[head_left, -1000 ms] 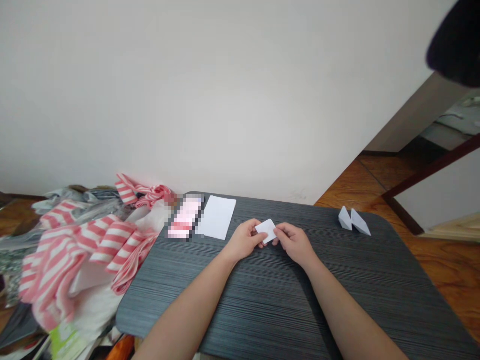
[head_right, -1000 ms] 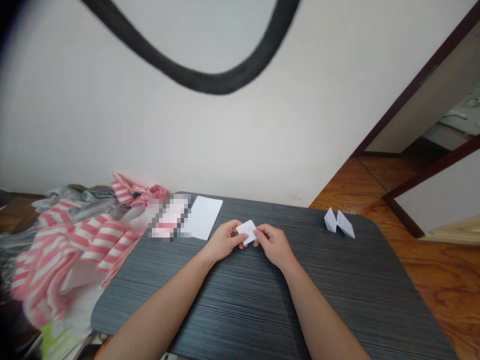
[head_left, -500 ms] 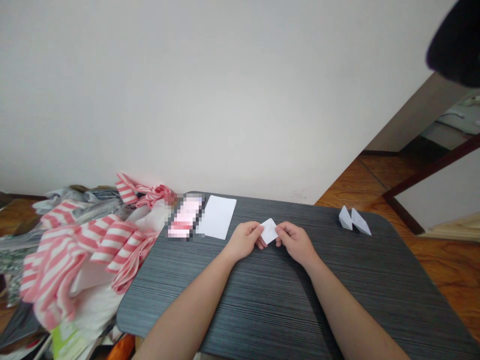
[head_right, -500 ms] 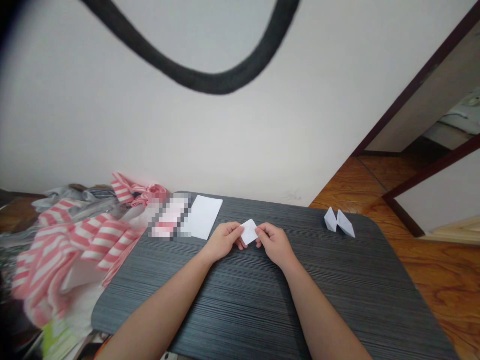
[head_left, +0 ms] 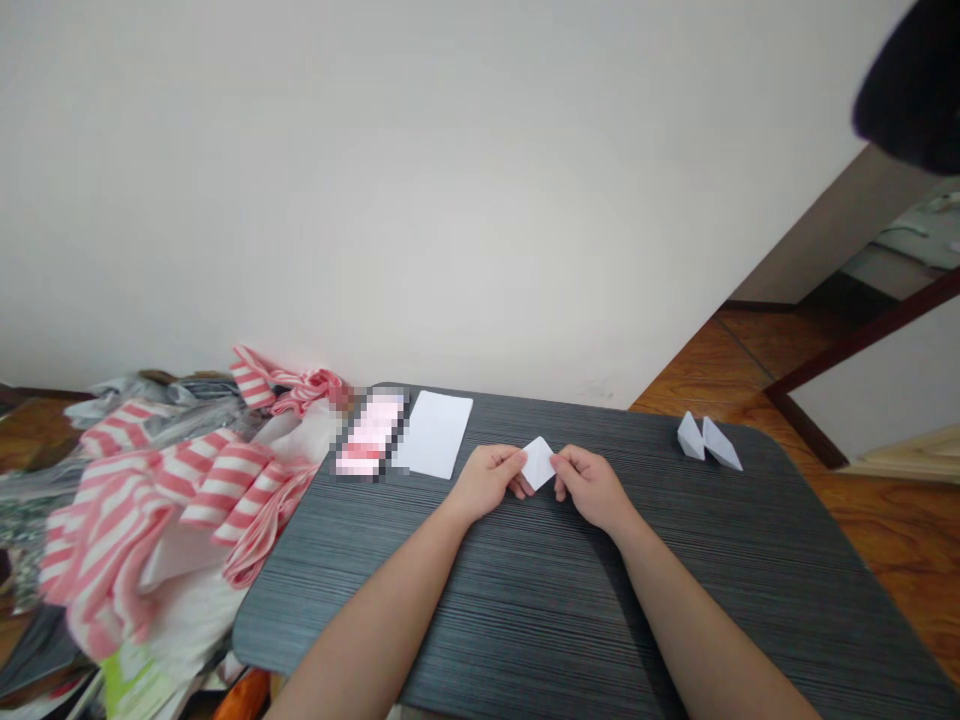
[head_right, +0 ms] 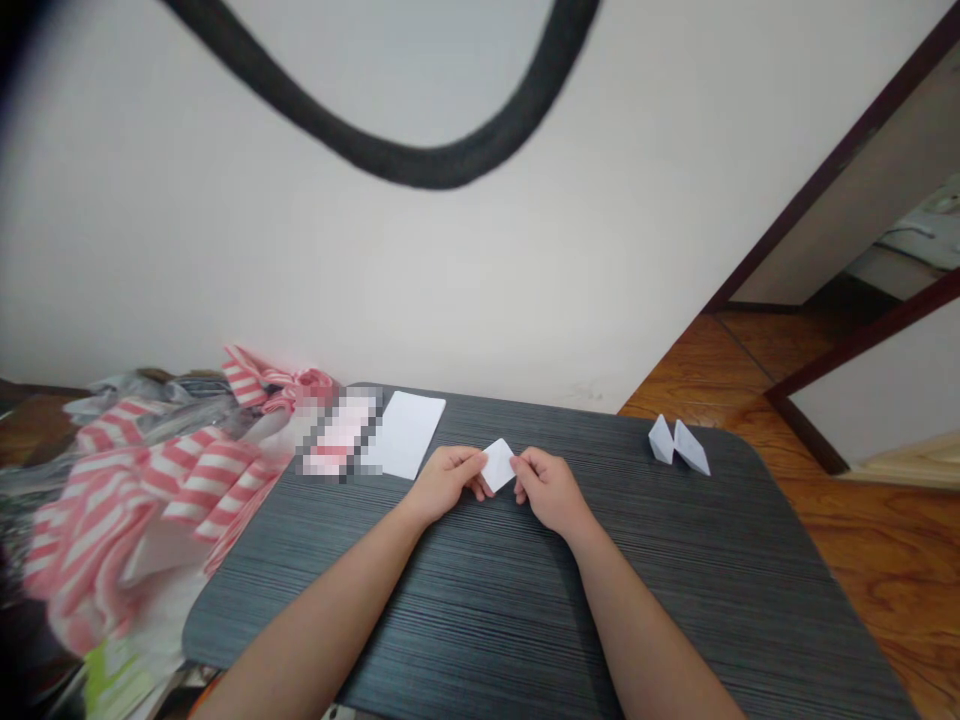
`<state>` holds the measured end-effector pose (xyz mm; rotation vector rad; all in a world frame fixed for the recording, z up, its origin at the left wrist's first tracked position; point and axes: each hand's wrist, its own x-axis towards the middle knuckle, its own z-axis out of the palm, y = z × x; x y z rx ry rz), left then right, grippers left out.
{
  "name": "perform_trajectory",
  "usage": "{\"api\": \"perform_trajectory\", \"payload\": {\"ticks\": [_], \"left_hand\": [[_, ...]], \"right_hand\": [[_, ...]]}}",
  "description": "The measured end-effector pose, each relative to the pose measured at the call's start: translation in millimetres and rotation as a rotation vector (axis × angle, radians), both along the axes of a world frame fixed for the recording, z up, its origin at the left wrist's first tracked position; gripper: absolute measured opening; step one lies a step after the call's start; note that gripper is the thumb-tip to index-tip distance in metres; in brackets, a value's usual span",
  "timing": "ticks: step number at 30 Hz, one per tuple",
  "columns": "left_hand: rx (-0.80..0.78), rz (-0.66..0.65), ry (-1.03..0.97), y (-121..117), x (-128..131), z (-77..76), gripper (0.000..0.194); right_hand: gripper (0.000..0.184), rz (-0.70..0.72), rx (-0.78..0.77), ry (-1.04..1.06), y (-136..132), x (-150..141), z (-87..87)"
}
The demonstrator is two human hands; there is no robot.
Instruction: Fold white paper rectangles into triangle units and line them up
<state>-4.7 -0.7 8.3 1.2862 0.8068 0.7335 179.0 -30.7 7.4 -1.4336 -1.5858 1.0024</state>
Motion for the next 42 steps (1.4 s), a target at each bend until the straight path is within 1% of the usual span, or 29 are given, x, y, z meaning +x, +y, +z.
{"api": "perform_trajectory", "payload": {"ticks": [5, 8, 11, 14, 17, 20, 25, 29, 37, 42], "left_hand": [[0.039, -0.019, 0.004, -2, 1, 5.5, 0.039], [0.083, -0.025, 0.040, -3, 1, 5.5, 0.037], [0.096, -0.010, 0.062, -2, 0, 3.0, 0.037], [0.057, 0.025, 0.025, 0, 1, -0.3, 0.037], [0.018, 0.060, -0.030, 2, 1, -3.7, 0.035], [-0.007, 0.084, -0.060, 3, 2, -6.5, 0.034], [0.003, 0.067, -0.048, 3, 3, -7.6, 0.032], [0.009, 0.062, -0.039, 3, 3, -6.8, 0.030], [0.023, 0.027, -0.031, 1, 3, -5.6, 0.029], [0.045, -0.005, 0.027, 1, 2, -2.9, 0.032]], "right_hand": [[0.032, 0.064, 0.025, -0.042, -1, 2, 1.6], [0.033, 0.118, 0.028, -0.057, -1, 2, 2.9], [0.028, 0.145, 0.008, -0.006, -2, 0, 3.0], [0.022, 0.125, 0.017, 0.085, -2, -1, 1.3], [0.024, 0.145, 0.027, 0.191, -2, -1, -1.5], [0.022, 0.188, 0.043, 0.202, -2, 0, -4.4], [0.020, 0.188, 0.137, 0.146, 1, 2, -8.7], [0.020, 0.192, 0.182, 0.098, 2, 3, -9.8], [0.010, 0.145, 0.231, 0.034, 1, 3, -2.7], [0.012, 0.103, 0.248, 0.033, 1, 0, -0.2]]}}
